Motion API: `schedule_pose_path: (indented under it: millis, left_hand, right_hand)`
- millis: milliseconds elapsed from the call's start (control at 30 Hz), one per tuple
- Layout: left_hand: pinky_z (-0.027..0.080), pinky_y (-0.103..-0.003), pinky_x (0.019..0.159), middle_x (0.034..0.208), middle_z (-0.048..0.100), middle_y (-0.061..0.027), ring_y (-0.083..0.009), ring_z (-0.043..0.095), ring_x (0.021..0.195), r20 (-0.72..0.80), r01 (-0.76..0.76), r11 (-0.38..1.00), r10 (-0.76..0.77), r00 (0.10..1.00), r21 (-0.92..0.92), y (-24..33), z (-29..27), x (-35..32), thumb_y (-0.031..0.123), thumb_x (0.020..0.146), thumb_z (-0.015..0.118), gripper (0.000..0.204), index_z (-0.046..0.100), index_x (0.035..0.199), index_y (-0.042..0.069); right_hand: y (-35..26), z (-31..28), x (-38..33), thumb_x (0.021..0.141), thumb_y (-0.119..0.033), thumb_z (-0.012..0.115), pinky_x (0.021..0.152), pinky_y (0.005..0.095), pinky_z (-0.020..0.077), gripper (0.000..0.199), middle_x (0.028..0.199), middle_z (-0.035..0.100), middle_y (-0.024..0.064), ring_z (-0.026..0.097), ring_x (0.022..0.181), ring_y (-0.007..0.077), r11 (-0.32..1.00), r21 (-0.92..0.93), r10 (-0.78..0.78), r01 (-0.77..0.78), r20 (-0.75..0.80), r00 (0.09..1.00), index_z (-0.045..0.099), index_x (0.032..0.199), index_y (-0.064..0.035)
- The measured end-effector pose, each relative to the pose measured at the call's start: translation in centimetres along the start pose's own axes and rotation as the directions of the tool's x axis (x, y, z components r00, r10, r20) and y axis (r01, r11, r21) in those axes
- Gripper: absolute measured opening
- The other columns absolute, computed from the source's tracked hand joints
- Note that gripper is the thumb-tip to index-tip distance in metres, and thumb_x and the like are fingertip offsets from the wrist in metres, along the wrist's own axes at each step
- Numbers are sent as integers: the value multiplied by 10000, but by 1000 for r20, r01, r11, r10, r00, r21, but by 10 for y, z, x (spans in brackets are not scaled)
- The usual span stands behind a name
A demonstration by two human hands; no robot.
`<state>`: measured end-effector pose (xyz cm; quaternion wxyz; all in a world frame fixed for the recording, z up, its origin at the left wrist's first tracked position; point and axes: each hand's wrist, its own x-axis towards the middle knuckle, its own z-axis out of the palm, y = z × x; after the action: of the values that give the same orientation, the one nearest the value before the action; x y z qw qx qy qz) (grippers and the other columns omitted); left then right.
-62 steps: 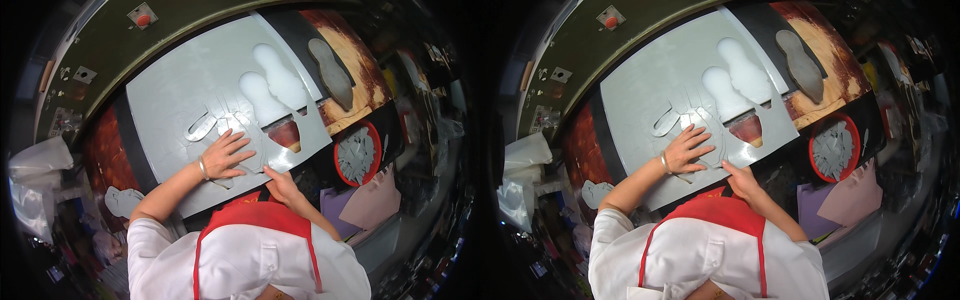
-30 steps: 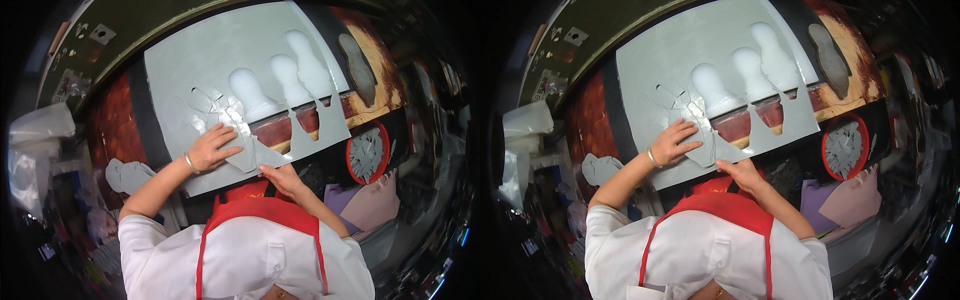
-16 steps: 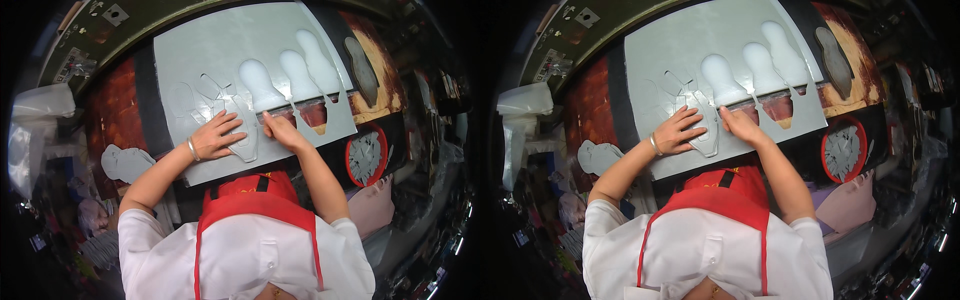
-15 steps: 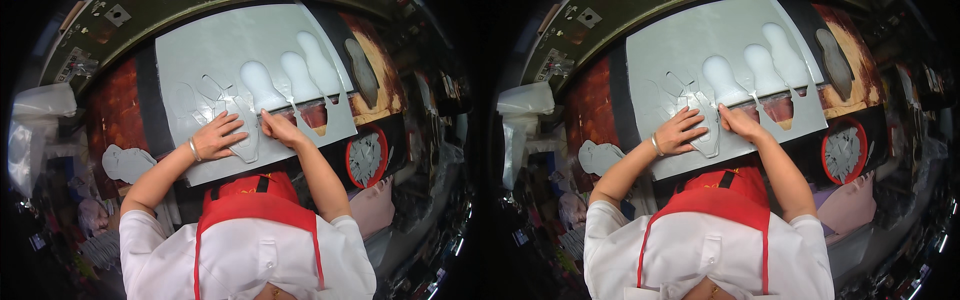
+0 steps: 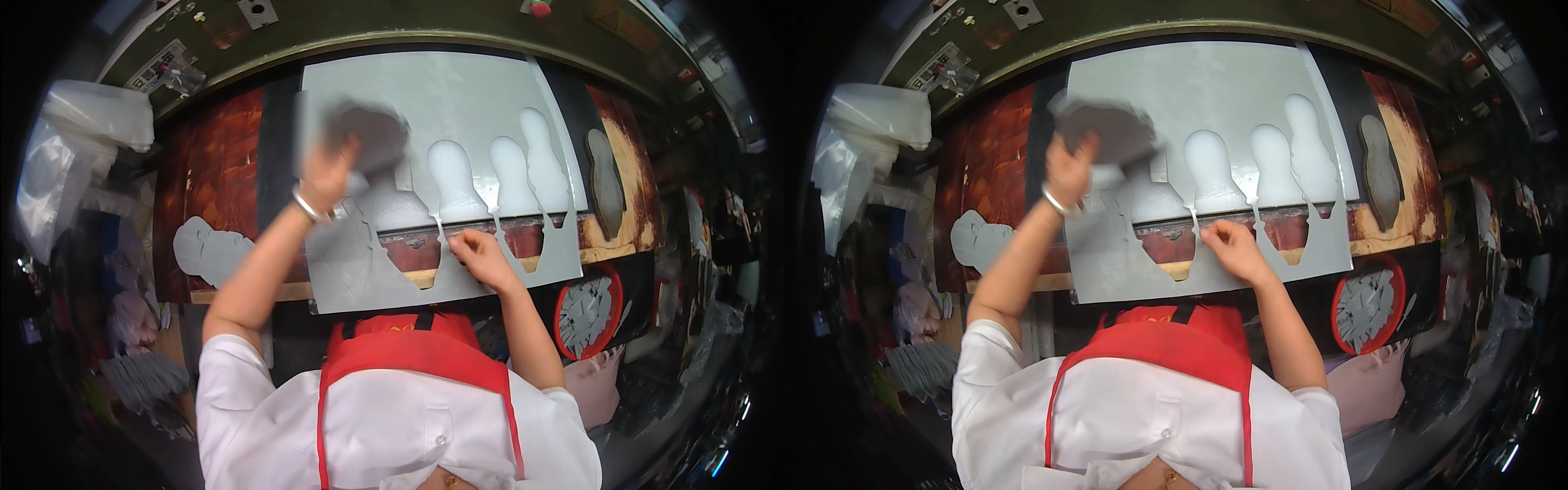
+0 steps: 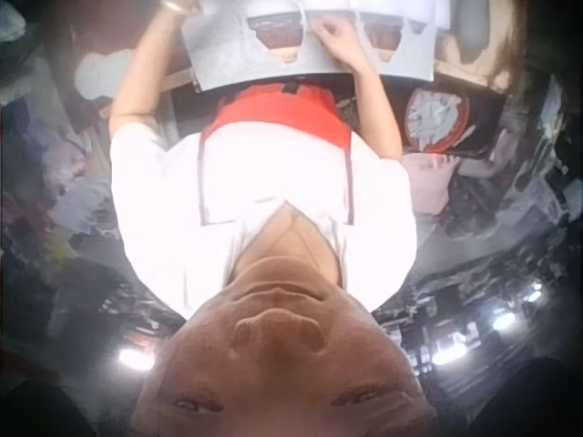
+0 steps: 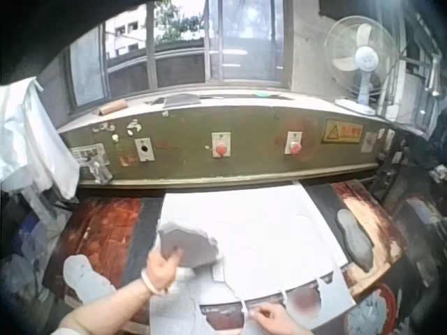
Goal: The person places sheets of gray foam onto a hydraulic cutting press, aligns a shoe-shaped template, and presses a button to cut out insoles. They remove the cut insoles, stack them, and repeat the process with new sheets.
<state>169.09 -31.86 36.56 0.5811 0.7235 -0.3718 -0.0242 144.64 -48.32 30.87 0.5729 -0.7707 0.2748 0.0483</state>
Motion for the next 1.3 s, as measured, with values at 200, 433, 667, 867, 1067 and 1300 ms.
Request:
schedule_pose_path:
  millis: [200,433,667,867,1067,1300]
  left_hand:
    - [450,-276,858,1043,634,-28,-127,572,941,-181,-332,935,350,919,126,50,-83,114,197,961,593,261,584,1153,21]
    - [492,-303,804,926,636,-47,-142,598,891,178,-635,716,612,771,290,65,-108,91,-36,888,532,231,608,1102,1]
    - [371,-523,1082,1339,498,-180,-344,496,1244,844,-687,724,408,348,-67,-27,-74,-78,-22,641,680,659,566,1277,109]
    - [394,-493,1063,1345,487,-187,-359,477,1257,750,-724,686,443,492,70,-55,-75,-89,26,677,705,659,530,1300,150]
    - [522,-373,855,1077,649,-162,-337,651,955,296,-210,976,216,930,-54,-43,-59,-67,17,734,707,454,586,1170,59]
    - [478,-285,825,1033,639,-57,-129,578,908,-492,-229,963,133,860,-139,31,-157,20,203,903,682,324,581,1119,-16]
  right_hand:
    - [-23,28,-12,803,-95,696,652,321,500,119,885,646,126,627,732,231,880,-176,-475,441,-299,828,619,803,-4]
    - [-26,67,25,868,-265,705,471,228,318,232,690,539,-55,410,582,25,953,275,9,-130,401,916,651,794,-52]
    - [-12,74,53,778,-127,700,575,228,351,156,671,566,7,479,618,83,747,566,-171,-348,670,723,640,693,-10]
    - [-9,81,40,688,-221,657,607,231,333,235,616,495,9,454,628,100,627,740,-340,-243,540,770,549,626,-22]
    - [-25,84,24,756,-87,623,956,338,412,113,1281,570,190,537,1177,229,674,718,-379,-175,540,752,571,687,-14]
    - [-33,68,-14,784,-34,665,857,289,467,42,1158,616,132,598,1040,195,990,-38,-112,133,342,933,632,804,-17]
